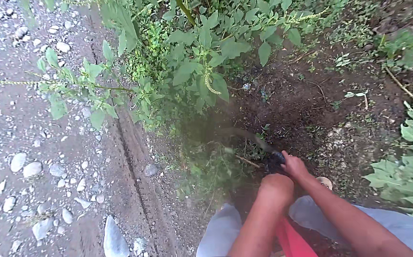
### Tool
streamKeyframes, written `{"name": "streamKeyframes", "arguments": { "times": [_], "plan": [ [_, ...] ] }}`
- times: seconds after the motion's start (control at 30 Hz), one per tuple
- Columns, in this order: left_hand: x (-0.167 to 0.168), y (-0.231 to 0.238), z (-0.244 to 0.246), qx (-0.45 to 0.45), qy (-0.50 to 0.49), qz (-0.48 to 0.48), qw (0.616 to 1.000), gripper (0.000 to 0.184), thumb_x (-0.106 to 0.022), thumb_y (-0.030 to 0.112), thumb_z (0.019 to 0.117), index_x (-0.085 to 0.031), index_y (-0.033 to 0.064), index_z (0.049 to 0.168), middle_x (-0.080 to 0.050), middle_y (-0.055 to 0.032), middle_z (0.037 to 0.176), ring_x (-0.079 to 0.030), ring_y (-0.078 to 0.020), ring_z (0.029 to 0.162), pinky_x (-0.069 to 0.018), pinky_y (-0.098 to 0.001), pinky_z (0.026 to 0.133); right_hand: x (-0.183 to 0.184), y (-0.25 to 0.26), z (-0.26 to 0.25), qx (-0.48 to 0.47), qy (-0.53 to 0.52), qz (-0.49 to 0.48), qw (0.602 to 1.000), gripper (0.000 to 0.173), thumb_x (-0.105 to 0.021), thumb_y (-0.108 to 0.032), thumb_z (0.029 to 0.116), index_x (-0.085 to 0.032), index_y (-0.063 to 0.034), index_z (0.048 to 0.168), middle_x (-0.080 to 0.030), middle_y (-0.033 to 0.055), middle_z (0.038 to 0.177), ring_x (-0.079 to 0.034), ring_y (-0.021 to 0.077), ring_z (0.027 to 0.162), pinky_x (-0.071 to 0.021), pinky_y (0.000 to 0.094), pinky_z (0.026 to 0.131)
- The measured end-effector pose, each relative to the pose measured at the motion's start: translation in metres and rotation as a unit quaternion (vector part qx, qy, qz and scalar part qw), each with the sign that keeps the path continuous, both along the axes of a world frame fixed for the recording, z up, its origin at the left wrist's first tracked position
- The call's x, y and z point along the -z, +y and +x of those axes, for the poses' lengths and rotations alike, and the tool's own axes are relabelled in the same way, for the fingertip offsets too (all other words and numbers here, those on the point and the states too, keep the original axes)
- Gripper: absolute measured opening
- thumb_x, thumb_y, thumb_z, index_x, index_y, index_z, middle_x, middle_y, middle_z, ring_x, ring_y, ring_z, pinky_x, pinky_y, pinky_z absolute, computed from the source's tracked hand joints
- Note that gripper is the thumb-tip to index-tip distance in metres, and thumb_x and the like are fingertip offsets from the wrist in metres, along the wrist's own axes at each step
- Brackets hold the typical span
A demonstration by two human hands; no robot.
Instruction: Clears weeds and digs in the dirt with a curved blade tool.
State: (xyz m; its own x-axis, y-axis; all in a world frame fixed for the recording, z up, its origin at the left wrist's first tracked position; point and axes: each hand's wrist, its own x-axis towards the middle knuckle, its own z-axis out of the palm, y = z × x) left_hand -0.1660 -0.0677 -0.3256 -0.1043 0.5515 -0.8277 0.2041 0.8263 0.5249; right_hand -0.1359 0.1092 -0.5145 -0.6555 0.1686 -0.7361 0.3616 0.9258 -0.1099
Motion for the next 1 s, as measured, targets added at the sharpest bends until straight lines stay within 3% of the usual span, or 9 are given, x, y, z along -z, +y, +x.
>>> {"name": "streamKeyframes", "arguments": {
  "times": [0.1,0.2,0.27,0.37,0.47,0.63,0.8,0.9,1.0],
  "plan": [
    [-0.013,0.002,-0.004,0.021,-0.008,-0.015,1.0,0.035,-0.058,0.016,0.1051,-0.06,-0.0107,0.128,-0.056,-0.0305,0.14,-0.053,-0.0451,0.135,-0.0427,-0.0621,0.109,0.011,0.005,-0.011,0.192,0.116,-0.056,0.973,0.056,-0.069,-0.015,0.0959,-0.048,0.0032,0.144,-0.069,0.0301,0.111,-0.071,0.0439,0.1,-0.0551,0.0603,0.089],
    [-0.013,0.002,-0.002,0.021,-0.003,-0.01,1.0,0.035,-0.06,0.017,0.1044,-0.061,-0.0105,0.126,-0.058,-0.0297,0.139,-0.054,-0.0447,0.133,-0.044,-0.0615,0.107,0.031,-0.02,-0.02,0.391,0.175,-0.165,0.888,0.056,-0.068,-0.009,0.0962,-0.043,0.0046,0.145,-0.068,0.0219,0.099,-0.071,0.0284,0.073,-0.0609,0.0461,0.071],
    [-0.005,0.003,0.004,0.005,0.008,-0.002,1.0,0.033,-0.064,0.019,0.1022,-0.064,-0.0091,0.12,-0.062,-0.0277,0.132,-0.058,-0.0431,0.128,-0.0477,-0.0612,0.103,0.049,-0.026,-0.004,0.388,0.132,-0.173,0.896,0.059,-0.068,-0.006,0.095,-0.04,0.0054,0.146,-0.067,0.0234,0.102,-0.071,0.0304,0.076,-0.0604,0.0471,0.073],
    [-0.001,0.004,0.003,0.003,0.001,-0.006,1.0,0.038,-0.065,0.022,0.1023,-0.062,-0.0084,0.125,-0.061,-0.028,0.133,-0.058,-0.0431,0.128,-0.0475,-0.0612,0.103,0.062,-0.007,0.037,0.198,-0.028,-0.083,0.976,0.065,-0.071,-0.014,0.0941,-0.043,-0.0005,0.151,-0.066,0.0288,0.127,-0.067,0.0443,0.114,-0.0526,0.0615,0.098],
    [0.001,0.004,0.006,0.008,0.005,-0.003,1.0,0.036,-0.064,0.021,0.1022,-0.064,-0.0084,0.123,-0.062,-0.0274,0.133,-0.058,-0.0425,0.128,-0.0467,-0.0615,0.104,0.05,0.026,0.057,0.092,-0.062,0.008,0.994,0.067,-0.07,-0.022,0.0958,-0.042,-0.0061,0.155,-0.065,0.0285,0.13,-0.064,0.0478,0.121,-0.05,0.0657,0.099],
    [0.0,0.012,0.012,0.02,0.002,-0.005,1.0,0.033,-0.064,0.018,0.1021,-0.064,-0.0088,0.121,-0.062,-0.0279,0.132,-0.058,-0.0433,0.127,-0.0474,-0.0625,0.103,0.02,0.049,0.048,0.224,0.095,-0.057,0.968,0.055,-0.07,-0.014,0.0949,-0.05,0.0023,0.144,-0.068,0.0309,0.111,-0.069,0.0456,0.101,-0.0533,0.0634,0.089],
    [-0.004,0.02,0.015,0.019,0.005,-0.004,1.0,0.033,-0.065,0.018,0.1017,-0.064,-0.0096,0.12,-0.062,-0.0283,0.131,-0.059,-0.0436,0.126,-0.0473,-0.0625,0.103,0.023,-0.01,0.02,0.472,0.232,-0.187,0.83,0.057,-0.067,-0.007,0.0967,-0.04,0.0074,0.145,-0.066,0.022,0.097,-0.069,0.0278,0.07,-0.0601,0.0452,0.069],
    [-0.008,0.02,0.013,0.014,-0.001,-0.01,1.0,0.042,-0.065,0.02,0.1019,-0.058,-0.0089,0.132,-0.061,-0.0289,0.133,-0.059,-0.0443,0.127,-0.0472,-0.0628,0.103,0.047,-0.013,0.069,0.353,0.094,-0.114,0.924,0.062,-0.069,-0.012,0.0957,-0.042,0.0059,0.149,-0.068,0.0282,0.112,-0.071,0.0383,0.095,-0.0575,0.0548,0.087],
    [-0.006,0.019,0.01,0.034,0.007,-0.006,0.999,0.035,-0.064,0.023,0.1022,-0.065,-0.0081,0.12,-0.063,-0.0274,0.131,-0.059,-0.0423,0.127,-0.0474,-0.0617,0.103,0.063,0.01,0.126,0.167,-0.077,-0.02,0.983,0.068,-0.07,-0.023,0.0965,-0.041,-0.0035,0.154,-0.065,0.027,0.132,-0.064,0.0445,0.122,-0.0505,0.063,0.102]
  ]
}}
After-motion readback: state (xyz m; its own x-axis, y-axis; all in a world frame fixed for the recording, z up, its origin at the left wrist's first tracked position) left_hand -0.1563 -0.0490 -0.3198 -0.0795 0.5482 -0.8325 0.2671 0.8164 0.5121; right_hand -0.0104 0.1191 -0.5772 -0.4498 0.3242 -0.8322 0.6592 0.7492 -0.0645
